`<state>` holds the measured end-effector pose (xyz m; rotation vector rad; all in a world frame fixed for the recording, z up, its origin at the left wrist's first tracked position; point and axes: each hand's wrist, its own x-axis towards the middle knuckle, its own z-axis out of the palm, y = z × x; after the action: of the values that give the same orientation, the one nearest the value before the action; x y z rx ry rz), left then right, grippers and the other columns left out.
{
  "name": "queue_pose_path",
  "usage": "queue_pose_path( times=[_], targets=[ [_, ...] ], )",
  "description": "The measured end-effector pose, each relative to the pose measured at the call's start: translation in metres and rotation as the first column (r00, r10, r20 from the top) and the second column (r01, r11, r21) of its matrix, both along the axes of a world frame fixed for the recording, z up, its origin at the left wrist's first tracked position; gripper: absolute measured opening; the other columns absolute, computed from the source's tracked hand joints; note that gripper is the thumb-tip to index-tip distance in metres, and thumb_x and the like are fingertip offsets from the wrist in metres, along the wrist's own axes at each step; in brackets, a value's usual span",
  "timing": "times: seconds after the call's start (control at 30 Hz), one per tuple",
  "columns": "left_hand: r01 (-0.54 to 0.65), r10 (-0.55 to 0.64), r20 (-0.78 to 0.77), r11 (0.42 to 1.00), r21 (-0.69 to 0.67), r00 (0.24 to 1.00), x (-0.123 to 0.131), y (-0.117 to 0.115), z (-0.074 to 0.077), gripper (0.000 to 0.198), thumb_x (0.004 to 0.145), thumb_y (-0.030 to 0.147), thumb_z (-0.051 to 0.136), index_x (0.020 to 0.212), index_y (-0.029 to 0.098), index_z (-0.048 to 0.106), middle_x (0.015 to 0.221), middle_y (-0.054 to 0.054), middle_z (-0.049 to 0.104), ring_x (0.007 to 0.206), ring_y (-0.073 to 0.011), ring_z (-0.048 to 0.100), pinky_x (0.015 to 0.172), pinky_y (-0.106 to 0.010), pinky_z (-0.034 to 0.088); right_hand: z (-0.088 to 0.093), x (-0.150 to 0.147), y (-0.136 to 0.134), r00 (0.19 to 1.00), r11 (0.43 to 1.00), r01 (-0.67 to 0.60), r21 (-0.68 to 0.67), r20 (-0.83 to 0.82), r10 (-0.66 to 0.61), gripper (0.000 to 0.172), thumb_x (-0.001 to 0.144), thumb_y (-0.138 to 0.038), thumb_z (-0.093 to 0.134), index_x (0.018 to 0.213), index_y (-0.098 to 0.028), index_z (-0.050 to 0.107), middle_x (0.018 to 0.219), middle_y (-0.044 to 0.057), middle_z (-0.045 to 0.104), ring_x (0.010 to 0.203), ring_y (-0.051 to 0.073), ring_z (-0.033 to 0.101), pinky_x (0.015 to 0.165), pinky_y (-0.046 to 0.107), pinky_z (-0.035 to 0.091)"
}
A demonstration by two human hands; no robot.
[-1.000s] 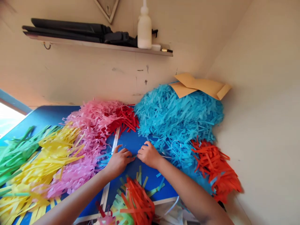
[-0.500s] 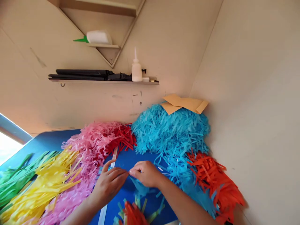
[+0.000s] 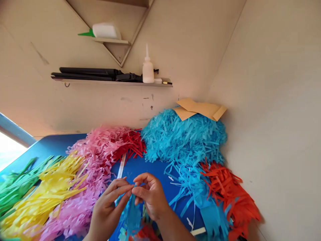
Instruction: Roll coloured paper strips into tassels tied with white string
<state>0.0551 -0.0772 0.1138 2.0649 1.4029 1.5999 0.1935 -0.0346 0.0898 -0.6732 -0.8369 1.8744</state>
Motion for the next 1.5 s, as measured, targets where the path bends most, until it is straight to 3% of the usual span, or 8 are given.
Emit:
queue_pose_path(
  times=[0.2,0.3,0.47,0.77,0.93,1.1,1.17,1.5],
  targets=[
    [0.080,-0.072,0.065,0.988,-0.130,0.995,-0.014,-0.005,-0.014,0.011,0.085,0.023,0.068,0.091,0.027,0.077,0.080,0.000,0.071,0.077,-0.0147,0.068,0.084,-0.026,0.054,-0.004,-0.014,-0.010,0.998,0.998,0.030,0.060,-0.050,-0.027,0.032,0.060,-0.036,0.090,0.067,-0.019,0.064,0.057,-0.006,0.057,0.044,0.006,0.049,0.046,0.017,0.037],
    [0.035,0.041,0.261,0.959,-0.280,0.964,-0.032,-0.007,-0.020,0.007,0.079,0.031,0.074,0.081,0.025,0.076,0.084,-0.003,0.073,0.081,-0.0181,0.068,0.077,-0.026,0.055,-0.016,-0.003,0.010,0.947,0.969,-0.083,0.234,0.322,0.003,0.023,0.075,-0.041,0.078,0.080,-0.020,0.070,0.066,-0.003,0.064,0.051,0.010,0.056,0.050,0.020,0.042],
    [0.204,0.350,0.781,0.836,-0.510,0.518,-0.049,-0.007,-0.014,0.034,0.066,0.048,0.081,0.079,0.023,0.063,0.066,0.002,0.065,0.058,-0.0144,0.060,0.061,-0.027,0.055,-0.042,0.045,0.094,0.161,0.867,-0.290,0.405,0.914,-0.373,0.020,0.091,-0.018,0.058,0.104,-0.017,0.073,0.106,0.010,0.070,0.093,0.021,0.067,0.083,0.030,0.050],
    [0.341,0.280,0.710,0.726,-0.597,0.646,-0.011,0.006,-0.031,0.051,0.068,0.066,0.072,0.078,0.020,0.053,0.052,0.010,0.044,0.041,-0.0052,0.033,0.039,-0.017,0.028,-0.070,0.051,0.137,-0.122,0.852,-0.420,0.312,0.911,-0.394,0.017,0.090,-0.013,0.057,0.090,-0.016,0.074,0.105,0.011,0.068,0.093,0.022,0.067,0.079,0.027,0.047],
    [0.279,0.184,0.575,0.732,-0.621,0.798,-0.014,0.009,-0.042,0.045,0.074,0.062,0.067,0.079,0.019,0.059,0.066,0.001,0.060,0.056,-0.0126,0.054,0.051,-0.022,0.044,-0.051,0.056,0.095,-0.041,0.835,-0.393,0.386,0.899,-0.435,0.021,0.092,-0.012,0.053,0.101,-0.017,0.070,0.106,0.011,0.069,0.093,0.021,0.066,0.082,0.029,0.047],
    [0.213,0.118,0.421,0.722,-0.658,0.899,-0.002,0.007,-0.046,0.037,0.082,0.054,0.062,0.081,0.017,0.065,0.061,0.002,0.055,0.051,-0.0113,0.047,0.049,-0.022,0.039,-0.043,0.041,0.022,0.716,0.875,-0.132,0.465,0.655,-0.240,0.008,0.084,-0.027,0.067,0.086,-0.021,0.073,0.089,0.003,0.070,0.081,0.018,0.067,0.071,0.025,0.054],
    [0.175,0.087,0.350,0.738,-0.651,0.933,0.005,0.005,-0.043,0.034,0.084,0.051,0.060,0.080,0.018,0.067,0.065,-0.001,0.060,0.053,-0.0127,0.050,0.050,-0.022,0.040,-0.043,0.034,0.000,0.870,0.919,-0.004,0.395,0.454,-0.192,0.012,0.080,-0.033,0.072,0.082,-0.021,0.074,0.093,0.005,0.069,0.085,0.020,0.067,0.073,0.029,0.056],
    [0.053,-0.037,0.041,0.849,-0.526,0.998,0.012,-0.003,-0.034,0.020,0.089,0.032,0.056,0.079,0.021,0.069,0.072,-0.003,0.068,0.064,-0.0156,0.062,0.062,-0.025,0.047,-0.050,0.029,-0.023,0.892,0.950,0.243,0.194,0.341,-0.298,0.024,0.071,-0.036,0.081,0.087,-0.021,0.070,0.081,0.003,0.070,0.077,0.019,0.066,0.075,0.031,0.054]
  ],
)
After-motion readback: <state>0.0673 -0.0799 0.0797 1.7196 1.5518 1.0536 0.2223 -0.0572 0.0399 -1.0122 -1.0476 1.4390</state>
